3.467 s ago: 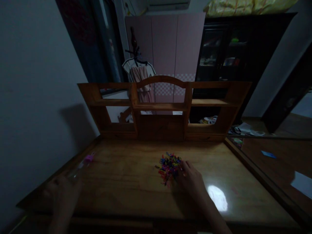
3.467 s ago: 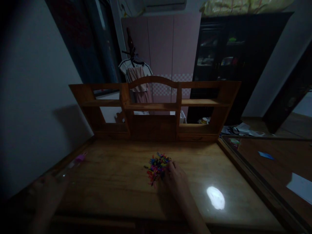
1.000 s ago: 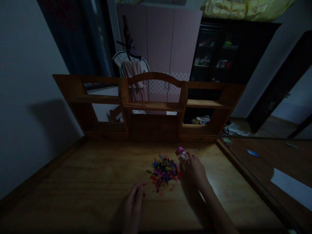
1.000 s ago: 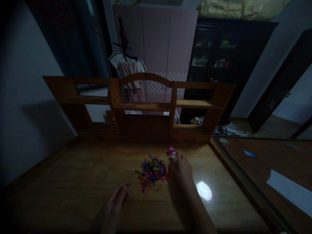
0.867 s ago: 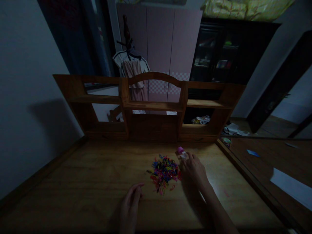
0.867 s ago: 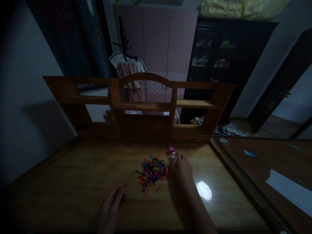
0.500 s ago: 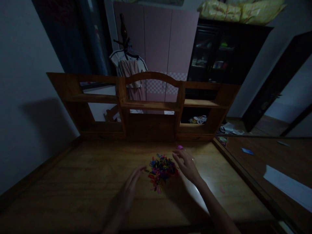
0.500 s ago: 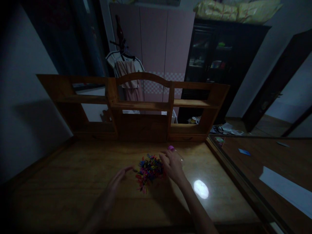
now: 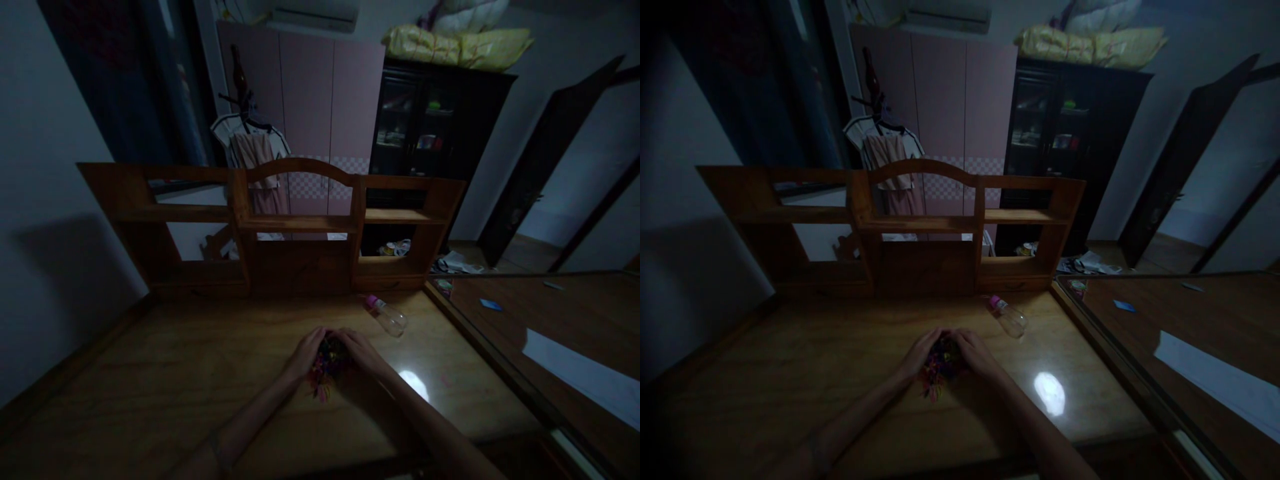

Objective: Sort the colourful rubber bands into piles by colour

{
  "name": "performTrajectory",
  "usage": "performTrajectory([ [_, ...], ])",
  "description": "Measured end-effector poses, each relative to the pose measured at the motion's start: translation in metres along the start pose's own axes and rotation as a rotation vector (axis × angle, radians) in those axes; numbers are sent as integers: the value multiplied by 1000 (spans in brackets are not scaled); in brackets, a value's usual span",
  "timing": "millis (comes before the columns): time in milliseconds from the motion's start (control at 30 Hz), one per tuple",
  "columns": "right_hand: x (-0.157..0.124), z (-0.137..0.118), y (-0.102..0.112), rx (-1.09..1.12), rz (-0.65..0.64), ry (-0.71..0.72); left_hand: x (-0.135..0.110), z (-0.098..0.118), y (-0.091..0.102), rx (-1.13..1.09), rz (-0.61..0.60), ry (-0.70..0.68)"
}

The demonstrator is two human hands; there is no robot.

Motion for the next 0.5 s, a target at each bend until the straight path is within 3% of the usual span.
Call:
performTrajectory([
  [200, -31, -4, 12, 55, 106, -83, -33, 4, -25, -202, 125, 220],
  [300, -38, -5, 20, 86, 153, -95, -43, 12, -35, -211, 177, 235],
  [400, -44, -4, 39, 44, 250, -103, -45, 20, -33, -167, 172, 195],
  [500, -53, -2, 59, -57, 355, -105, -42, 26, -17, -1, 145, 128],
])
Point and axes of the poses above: each hand's wrist, its own x-axis towards the middle knuckle, its own y-axis out of the back of the hand, z = x × y, the point moved 2 cm from there along x, towards the middle knuckle, and after that the axes turned 13 degrees about z, right-handed, at the moved point
